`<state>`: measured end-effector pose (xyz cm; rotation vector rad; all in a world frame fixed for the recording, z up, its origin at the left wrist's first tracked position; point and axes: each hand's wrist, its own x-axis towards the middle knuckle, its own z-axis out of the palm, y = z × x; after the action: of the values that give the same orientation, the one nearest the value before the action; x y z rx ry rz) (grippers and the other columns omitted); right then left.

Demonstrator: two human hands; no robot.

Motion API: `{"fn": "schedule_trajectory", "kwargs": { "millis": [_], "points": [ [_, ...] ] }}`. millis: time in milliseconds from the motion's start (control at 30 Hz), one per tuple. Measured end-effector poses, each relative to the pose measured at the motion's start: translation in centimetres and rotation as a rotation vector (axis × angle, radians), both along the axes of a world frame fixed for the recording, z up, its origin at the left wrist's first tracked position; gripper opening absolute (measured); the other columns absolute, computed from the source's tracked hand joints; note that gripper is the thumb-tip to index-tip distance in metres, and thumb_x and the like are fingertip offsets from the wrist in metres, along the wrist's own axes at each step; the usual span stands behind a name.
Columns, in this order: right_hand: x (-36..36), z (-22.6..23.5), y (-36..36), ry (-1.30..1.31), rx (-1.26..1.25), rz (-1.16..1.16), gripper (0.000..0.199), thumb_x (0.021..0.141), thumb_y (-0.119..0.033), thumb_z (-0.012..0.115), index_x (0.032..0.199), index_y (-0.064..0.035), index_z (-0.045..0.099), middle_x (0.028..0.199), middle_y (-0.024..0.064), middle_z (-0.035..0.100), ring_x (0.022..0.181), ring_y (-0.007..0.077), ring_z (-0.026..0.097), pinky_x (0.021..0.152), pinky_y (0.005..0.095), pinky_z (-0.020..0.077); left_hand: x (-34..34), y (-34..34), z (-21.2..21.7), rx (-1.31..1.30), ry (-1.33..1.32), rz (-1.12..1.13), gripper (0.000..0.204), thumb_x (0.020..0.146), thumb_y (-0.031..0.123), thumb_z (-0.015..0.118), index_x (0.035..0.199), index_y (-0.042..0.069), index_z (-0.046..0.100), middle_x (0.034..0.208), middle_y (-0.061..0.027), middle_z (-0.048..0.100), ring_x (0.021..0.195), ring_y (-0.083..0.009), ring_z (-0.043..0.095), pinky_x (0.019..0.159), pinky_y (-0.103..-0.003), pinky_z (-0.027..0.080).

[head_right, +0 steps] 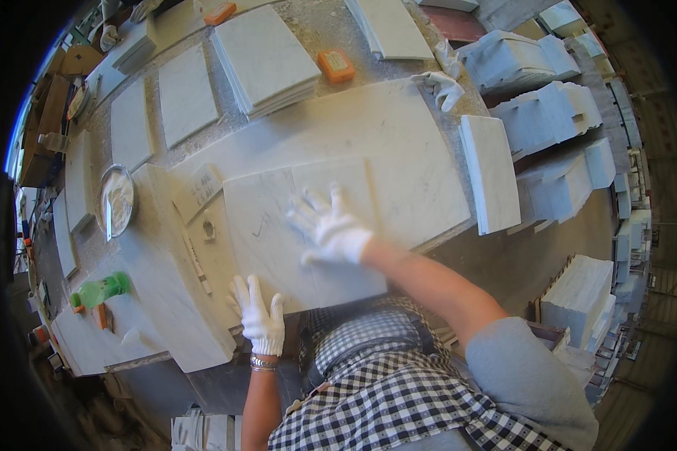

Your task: The person repeatedly wipes the surfaces of white rectangular tiles with gloved hands, turning them over and moving them on a workbench. The person also uses a green bottle to apply liquid to the tiles during the process.

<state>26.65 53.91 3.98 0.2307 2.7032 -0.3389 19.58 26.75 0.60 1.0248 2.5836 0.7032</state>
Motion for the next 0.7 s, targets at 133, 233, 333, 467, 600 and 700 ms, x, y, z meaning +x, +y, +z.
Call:
{"fn": "schedule_trajectory", "kwargs": {
  "millis": [133, 233, 333, 467, 600, 700],
  "points": [
    [-5.0, -2.9, 5.5, 0.133, 0.206, -0.295, 0.09, 0.093, -0.063, 0.052, 0.161, -0.0107, 0.025, 0.168, 0.016, 0.019, 0.155, 0.0405, 0.011, 0.117, 0.0723, 0.0066, 0.1, -0.2, -0.6, 0.019, 0.027, -0.006, 0.07, 0.089, 0.023, 0.074, 0.149, 0.003, 0.044, 0.159, -0.029, 0.031, 0.149, -0.0481, 0.024, 0.124, -0.059, 0.013],
    [-3.7, -1.9, 2.2, 0.045, 0.219, -0.207, 0.088, 0.097, -0.067, 0.043, 0.162, -0.0116, 0.022, 0.17, 0.0146, 0.016, 0.156, 0.0375, 0.011, 0.119, 0.0692, 0.0078, 0.2, -0.1, -1.0, 0.03, 0.048, 0.006, 0.069, 0.089, 0.023, 0.074, 0.148, 0.003, 0.046, 0.159, -0.0287, 0.032, 0.149, -0.0477, 0.025, 0.124, -0.059, 0.012],
    [2.4, 0.3, -5.3, 0.015, 0.005, 0.271, 0.085, 0.094, -0.066, 0.05, 0.159, -0.0138, 0.033, 0.169, 0.0126, 0.022, 0.156, 0.0346, 0.016, 0.117, 0.0718, 0.0142, 0.2, 0.0, -1.1, 0.032, 0.08, 0.016, 0.067, 0.089, 0.023, 0.073, 0.147, 0.003, 0.047, 0.159, -0.0282, 0.033, 0.15, -0.0471, 0.026, 0.124, -0.058, 0.012],
    [9.7, -0.1, -6.3, 0.088, -0.198, 0.49, 0.084, 0.088, -0.066, 0.058, 0.155, -0.018, 0.04, 0.166, 0.0076, 0.029, 0.156, 0.0308, 0.019, 0.117, 0.074, 0.0142, 0.3, 0.0, -1.1, 0.033, 0.073, 0.019, 0.067, 0.09, 0.025, 0.072, 0.148, 0.004, 0.047, 0.159, -0.0278, 0.033, 0.15, -0.0462, 0.025, 0.125, -0.058, 0.011],
    [14.5, -0.9, 3.4, -0.214, 0.129, -0.155, 0.09, 0.092, -0.071, 0.047, 0.158, -0.0109, 0.032, 0.168, 0.0162, 0.022, 0.156, 0.0399, 0.011, 0.119, 0.0711, 0.0042, 0.2, 0.1, -1.0, 0.024, 0.097, 0.005, 0.067, 0.091, 0.027, 0.072, 0.149, 0.004, 0.046, 0.159, -0.0286, 0.032, 0.15, -0.0464, 0.025, 0.124, -0.058, 0.013],
    [15.6, 0.5, 6.7, -0.01, 0.394, -0.465, 0.099, 0.093, -0.074, 0.041, 0.159, -0.0028, 0.025, 0.168, 0.0236, 0.014, 0.155, 0.0446, 0.005, 0.12, 0.0685, 0.0008, 0.3, 0.3, -0.9, 0.01, 0.13, 0.002, 0.068, 0.092, 0.027, 0.071, 0.15, 0.004, 0.044, 0.16, -0.0286, 0.031, 0.15, -0.0458, 0.025, 0.124, -0.058, 0.013]
  ]
}}
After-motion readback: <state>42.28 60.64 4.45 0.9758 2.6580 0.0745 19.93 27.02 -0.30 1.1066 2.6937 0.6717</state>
